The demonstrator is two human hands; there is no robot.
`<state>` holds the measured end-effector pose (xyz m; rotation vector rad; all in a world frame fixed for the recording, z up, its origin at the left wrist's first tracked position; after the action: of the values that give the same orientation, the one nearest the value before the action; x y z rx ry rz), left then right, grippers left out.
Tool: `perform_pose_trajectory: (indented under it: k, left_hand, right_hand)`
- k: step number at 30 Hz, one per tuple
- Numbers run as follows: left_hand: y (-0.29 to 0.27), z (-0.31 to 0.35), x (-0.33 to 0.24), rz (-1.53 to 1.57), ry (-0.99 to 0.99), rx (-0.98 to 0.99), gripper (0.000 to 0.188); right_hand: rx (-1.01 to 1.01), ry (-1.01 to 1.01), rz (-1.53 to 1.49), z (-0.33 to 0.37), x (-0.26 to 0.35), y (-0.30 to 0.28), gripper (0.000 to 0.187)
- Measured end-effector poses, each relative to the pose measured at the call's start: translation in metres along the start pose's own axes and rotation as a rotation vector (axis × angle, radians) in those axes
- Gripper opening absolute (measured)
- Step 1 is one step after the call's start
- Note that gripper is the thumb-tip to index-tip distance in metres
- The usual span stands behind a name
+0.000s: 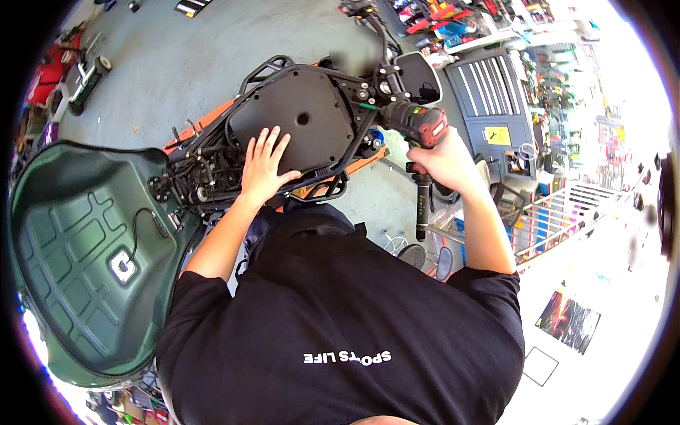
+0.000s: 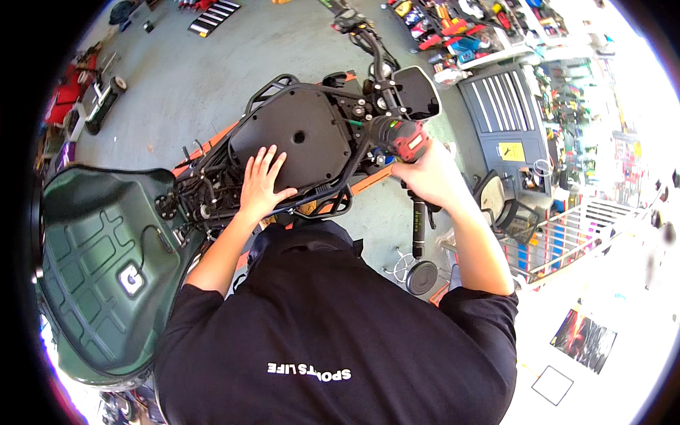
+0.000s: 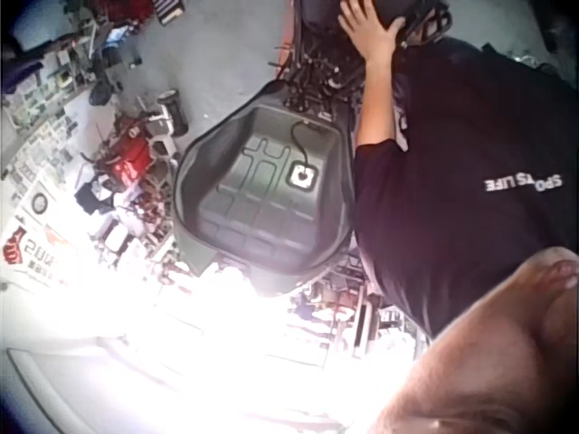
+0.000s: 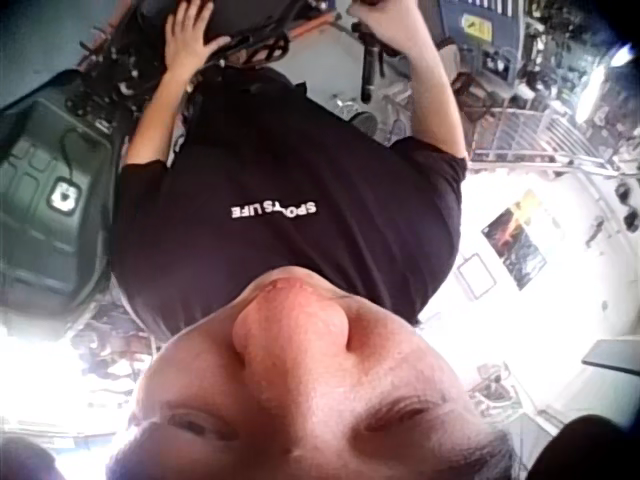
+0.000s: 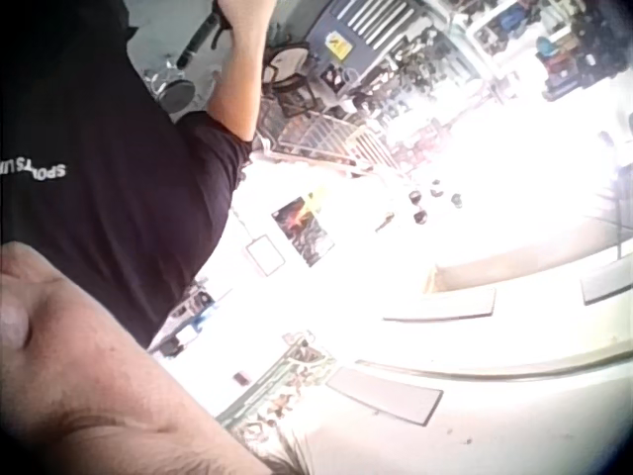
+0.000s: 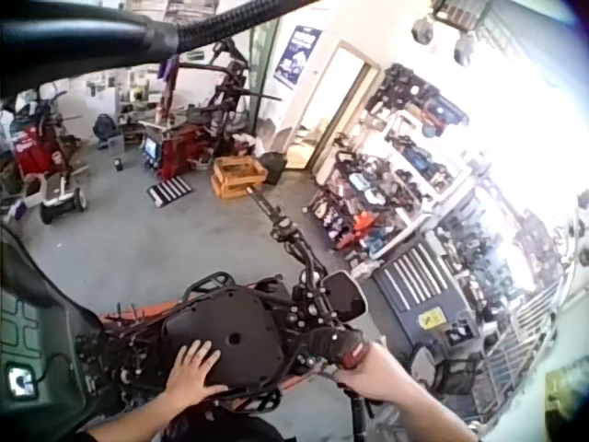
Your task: The person uses a cordless impact driver to fasten screws into a black plastic cover on a motorcycle frame. The person systematically moves around the cover, securing multiple fasteners to attach the component to the bike.
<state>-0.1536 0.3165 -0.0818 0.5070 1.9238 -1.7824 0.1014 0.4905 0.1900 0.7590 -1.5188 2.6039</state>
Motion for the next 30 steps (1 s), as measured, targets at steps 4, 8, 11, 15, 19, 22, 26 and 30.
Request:
perform_pose_trajectory:
  k: [4, 8, 11, 15, 19, 22, 26, 30]
  left_hand:
    - [0.001, -0.008, -0.005, -0.038, -0.012, 0.048, 0.128]
    - [0.004, -0.006, -0.005, -0.044, 0.005, 0.018, 0.131]
    - [0.001, -0.003, -0.006, -0.006, 0.023, -0.008, 0.129]
    - [0.002, -0.001, -0.005, 0.037, 0.024, -0.034, 0.128]
    - [0.002, 0.001, -0.006, 0.048, 0.023, -0.038, 0.129]
    - [0.001, 0.003, -0.005, 0.058, 0.027, -0.053, 0.128]
    - [0.000, 0.003, -0.005, 0.060, 0.035, -0.064, 0.127]
    - [-0.001, 0.003, -0.003, 0.054, 0.031, -0.054, 0.129]
  right_hand:
    - [0.003, 0.072, 0.091, 0.001, -0.020, 0.010, 0.032]
    - [0.027, -0.011, 0.288, -0.031, 0.007, 0.021, 0.034]
    - [0.068, -0.023, 0.370, -0.057, 0.014, 0.036, 0.036]
    - [0.133, 0.023, 0.447, -0.082, 0.016, 0.053, 0.041]
    - [0.170, 0.057, 0.468, -0.099, 0.008, 0.065, 0.043]
    - [0.191, 0.079, 0.474, -0.102, 0.010, 0.070, 0.043]
    - [0.183, 0.077, 0.492, -0.108, 0.007, 0.072, 0.045]
    - [0.195, 0.107, 0.494, -0.108, 0.010, 0.071, 0.046]
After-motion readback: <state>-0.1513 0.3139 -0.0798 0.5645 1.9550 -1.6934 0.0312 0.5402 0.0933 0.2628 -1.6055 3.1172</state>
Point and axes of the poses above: each hand's wrist, its own z-axis away from the middle knuckle, its own y-axis out of the palm, x = y × z, the point moved 9 cm from there along -z, towards the middle knuckle, and after that the axes turned 6 degrees about z, right-handed, at the moved point
